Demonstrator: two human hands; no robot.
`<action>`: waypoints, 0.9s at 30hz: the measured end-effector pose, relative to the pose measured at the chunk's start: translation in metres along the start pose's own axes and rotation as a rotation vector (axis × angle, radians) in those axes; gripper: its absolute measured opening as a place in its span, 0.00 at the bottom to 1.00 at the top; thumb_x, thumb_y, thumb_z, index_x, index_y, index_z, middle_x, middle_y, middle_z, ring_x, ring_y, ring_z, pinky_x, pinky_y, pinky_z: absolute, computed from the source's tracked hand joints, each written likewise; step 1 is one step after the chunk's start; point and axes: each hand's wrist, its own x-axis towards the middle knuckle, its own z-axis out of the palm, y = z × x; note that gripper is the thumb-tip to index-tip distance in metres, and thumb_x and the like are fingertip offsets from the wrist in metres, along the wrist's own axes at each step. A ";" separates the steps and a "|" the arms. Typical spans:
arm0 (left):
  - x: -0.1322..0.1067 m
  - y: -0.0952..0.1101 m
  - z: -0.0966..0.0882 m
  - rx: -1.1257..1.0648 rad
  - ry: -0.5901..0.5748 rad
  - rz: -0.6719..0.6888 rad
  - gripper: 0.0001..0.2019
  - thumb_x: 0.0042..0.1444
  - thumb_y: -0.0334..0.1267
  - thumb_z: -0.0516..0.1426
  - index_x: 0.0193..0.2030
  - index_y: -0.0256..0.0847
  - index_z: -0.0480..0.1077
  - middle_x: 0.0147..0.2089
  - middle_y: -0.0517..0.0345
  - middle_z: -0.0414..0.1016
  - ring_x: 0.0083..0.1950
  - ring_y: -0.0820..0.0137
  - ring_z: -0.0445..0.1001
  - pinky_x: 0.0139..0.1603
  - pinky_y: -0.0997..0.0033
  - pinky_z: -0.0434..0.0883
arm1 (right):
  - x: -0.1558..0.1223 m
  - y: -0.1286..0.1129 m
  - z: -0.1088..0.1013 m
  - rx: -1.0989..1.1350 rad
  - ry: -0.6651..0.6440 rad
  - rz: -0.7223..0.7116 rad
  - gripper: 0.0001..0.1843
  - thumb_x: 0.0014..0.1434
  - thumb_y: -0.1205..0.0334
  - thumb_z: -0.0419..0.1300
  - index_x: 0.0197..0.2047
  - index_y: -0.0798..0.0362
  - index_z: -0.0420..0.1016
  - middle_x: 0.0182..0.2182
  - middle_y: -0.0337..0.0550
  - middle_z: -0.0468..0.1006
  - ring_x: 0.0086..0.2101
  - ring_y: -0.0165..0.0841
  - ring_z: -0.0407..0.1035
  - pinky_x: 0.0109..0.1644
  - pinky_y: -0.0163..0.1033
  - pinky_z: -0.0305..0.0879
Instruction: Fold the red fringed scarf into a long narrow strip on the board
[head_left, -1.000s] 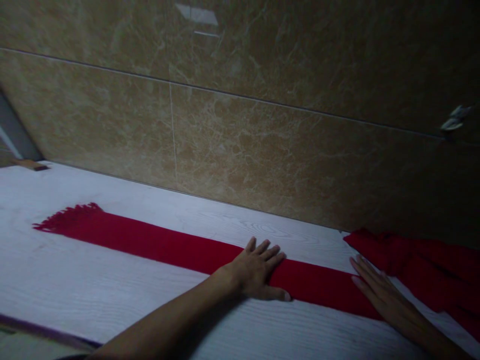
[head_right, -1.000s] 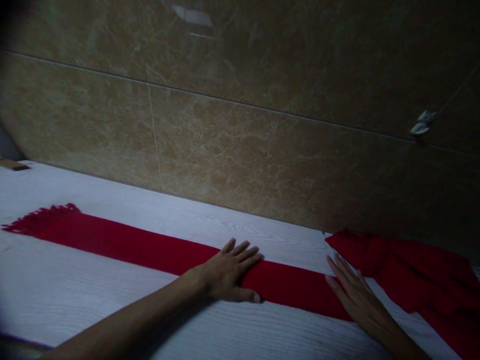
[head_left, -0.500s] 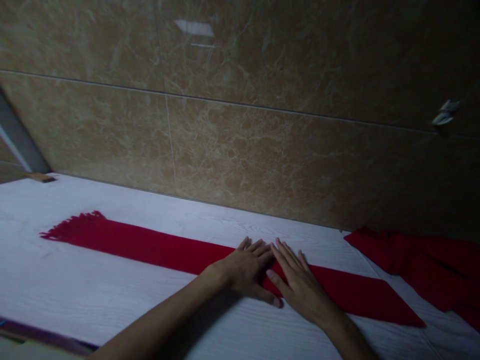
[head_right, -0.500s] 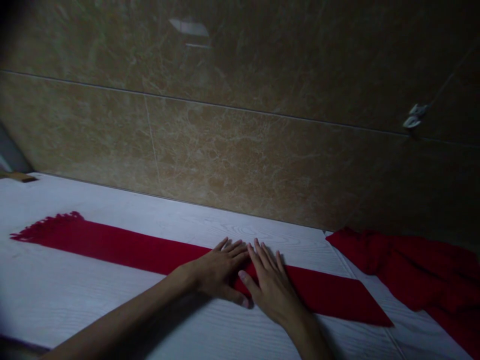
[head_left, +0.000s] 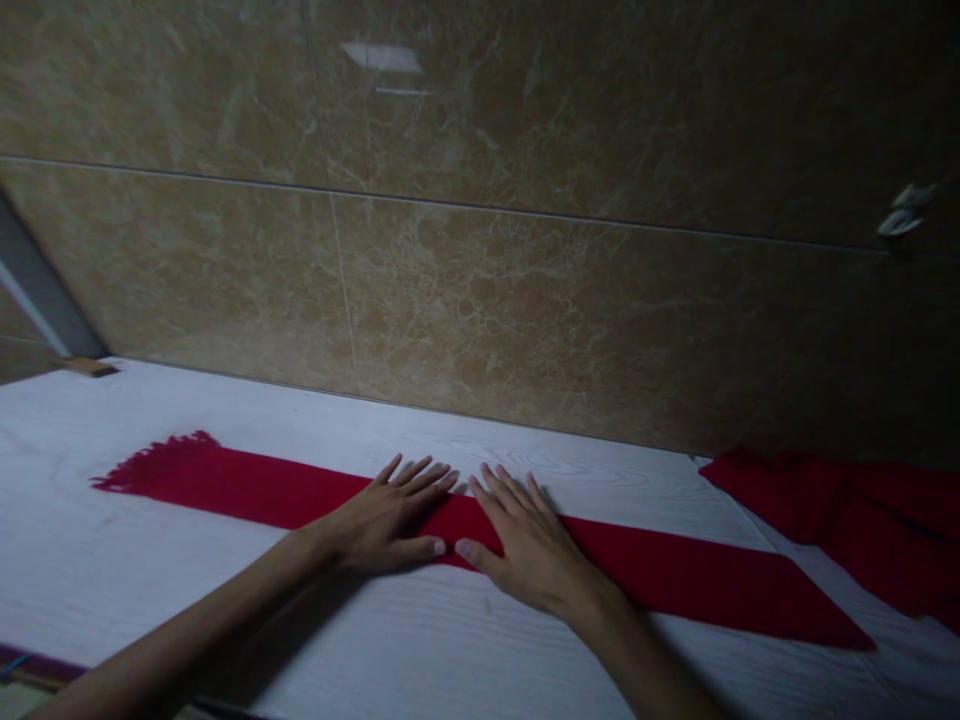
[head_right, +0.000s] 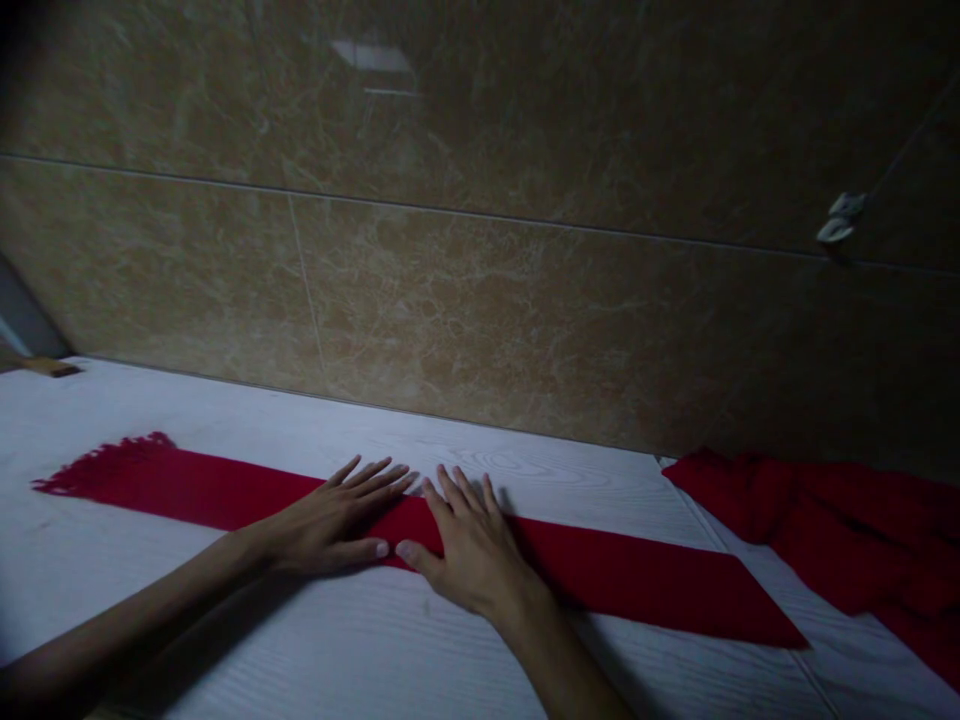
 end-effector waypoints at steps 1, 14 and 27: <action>-0.002 -0.002 -0.001 0.008 0.006 0.004 0.40 0.65 0.66 0.49 0.78 0.53 0.44 0.79 0.51 0.43 0.79 0.49 0.41 0.77 0.36 0.38 | 0.008 -0.005 0.003 0.014 -0.006 -0.028 0.45 0.69 0.33 0.45 0.77 0.55 0.47 0.76 0.49 0.40 0.74 0.44 0.32 0.76 0.61 0.27; -0.022 -0.012 -0.017 -0.020 -0.105 -0.077 0.44 0.62 0.71 0.48 0.78 0.49 0.46 0.79 0.49 0.42 0.79 0.48 0.39 0.77 0.35 0.36 | 0.042 -0.023 0.028 0.027 -0.012 -0.079 0.45 0.68 0.29 0.43 0.77 0.50 0.47 0.75 0.46 0.41 0.74 0.46 0.34 0.75 0.64 0.26; -0.140 -0.151 -0.036 0.247 -0.022 -0.540 0.29 0.72 0.56 0.36 0.76 0.56 0.47 0.78 0.60 0.44 0.79 0.54 0.40 0.75 0.34 0.44 | 0.045 -0.028 0.030 0.055 -0.064 -0.072 0.43 0.68 0.30 0.43 0.76 0.47 0.48 0.75 0.42 0.41 0.74 0.43 0.34 0.76 0.61 0.25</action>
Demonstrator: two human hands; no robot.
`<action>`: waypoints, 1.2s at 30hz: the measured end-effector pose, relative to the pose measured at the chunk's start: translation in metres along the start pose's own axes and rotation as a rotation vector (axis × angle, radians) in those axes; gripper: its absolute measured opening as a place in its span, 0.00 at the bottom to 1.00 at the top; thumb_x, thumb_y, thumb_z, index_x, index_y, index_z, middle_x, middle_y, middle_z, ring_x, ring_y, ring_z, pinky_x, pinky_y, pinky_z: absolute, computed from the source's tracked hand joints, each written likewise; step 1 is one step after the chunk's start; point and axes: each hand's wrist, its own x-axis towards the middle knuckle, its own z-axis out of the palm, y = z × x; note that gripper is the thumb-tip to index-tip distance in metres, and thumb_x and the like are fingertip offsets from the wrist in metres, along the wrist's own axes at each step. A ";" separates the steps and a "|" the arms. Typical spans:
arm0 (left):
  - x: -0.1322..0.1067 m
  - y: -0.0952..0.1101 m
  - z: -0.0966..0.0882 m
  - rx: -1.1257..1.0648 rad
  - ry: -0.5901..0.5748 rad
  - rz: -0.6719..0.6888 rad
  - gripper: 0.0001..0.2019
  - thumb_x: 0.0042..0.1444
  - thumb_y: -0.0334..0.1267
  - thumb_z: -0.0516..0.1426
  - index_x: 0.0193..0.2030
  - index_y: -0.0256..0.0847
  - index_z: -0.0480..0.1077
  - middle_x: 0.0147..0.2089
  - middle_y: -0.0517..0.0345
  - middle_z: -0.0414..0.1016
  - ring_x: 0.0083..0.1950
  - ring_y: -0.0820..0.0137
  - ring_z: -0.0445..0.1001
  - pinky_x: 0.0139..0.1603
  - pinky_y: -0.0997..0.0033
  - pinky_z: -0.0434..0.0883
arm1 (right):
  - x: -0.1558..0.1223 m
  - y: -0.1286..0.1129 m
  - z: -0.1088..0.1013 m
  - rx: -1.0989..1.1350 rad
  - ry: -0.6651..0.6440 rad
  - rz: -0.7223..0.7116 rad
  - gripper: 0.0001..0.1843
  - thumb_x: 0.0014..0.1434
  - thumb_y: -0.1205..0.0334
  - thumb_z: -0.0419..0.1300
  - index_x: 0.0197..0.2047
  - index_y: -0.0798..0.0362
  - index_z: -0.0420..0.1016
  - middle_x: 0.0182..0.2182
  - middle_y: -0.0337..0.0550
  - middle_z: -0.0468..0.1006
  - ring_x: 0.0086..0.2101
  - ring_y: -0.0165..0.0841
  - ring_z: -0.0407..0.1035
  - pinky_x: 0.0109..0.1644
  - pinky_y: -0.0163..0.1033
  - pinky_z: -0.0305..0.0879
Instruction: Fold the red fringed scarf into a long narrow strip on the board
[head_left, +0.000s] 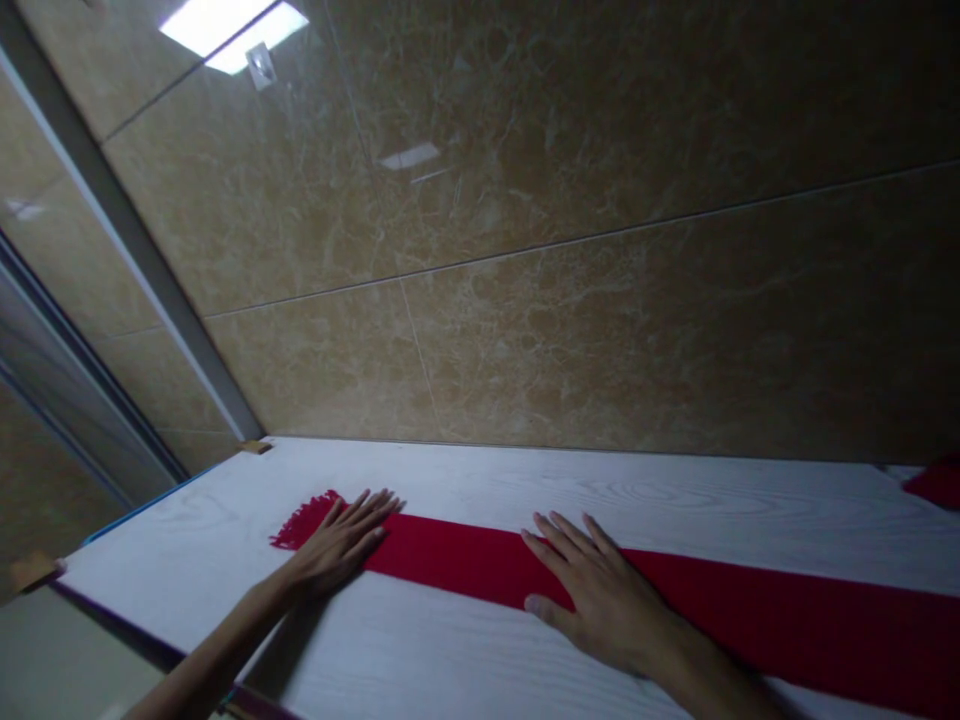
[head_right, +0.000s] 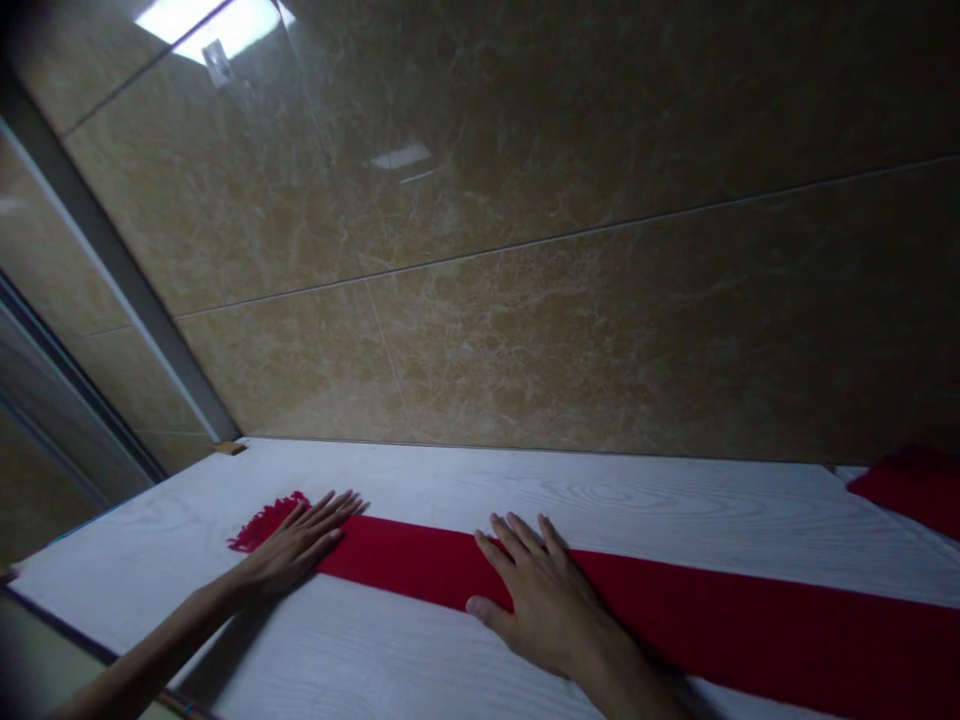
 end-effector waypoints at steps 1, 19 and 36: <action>-0.001 -0.014 0.003 0.029 0.010 -0.018 0.28 0.72 0.55 0.36 0.76 0.55 0.47 0.78 0.60 0.44 0.79 0.54 0.41 0.75 0.36 0.46 | 0.000 0.000 0.000 0.004 0.002 -0.004 0.43 0.68 0.29 0.43 0.76 0.47 0.48 0.75 0.43 0.42 0.74 0.43 0.34 0.76 0.61 0.25; 0.028 -0.011 0.010 0.051 0.057 -0.049 0.28 0.72 0.46 0.36 0.76 0.48 0.49 0.78 0.50 0.47 0.78 0.45 0.44 0.69 0.24 0.51 | 0.026 -0.031 -0.003 0.072 0.072 -0.034 0.49 0.67 0.27 0.40 0.76 0.55 0.49 0.75 0.57 0.41 0.74 0.52 0.31 0.72 0.69 0.18; 0.012 -0.003 0.007 0.069 0.106 -0.074 0.33 0.70 0.51 0.31 0.75 0.46 0.54 0.76 0.57 0.56 0.77 0.59 0.52 0.73 0.46 0.55 | -0.090 0.080 -0.018 -0.178 0.111 0.209 0.37 0.72 0.36 0.44 0.76 0.47 0.52 0.75 0.47 0.48 0.73 0.44 0.41 0.75 0.65 0.32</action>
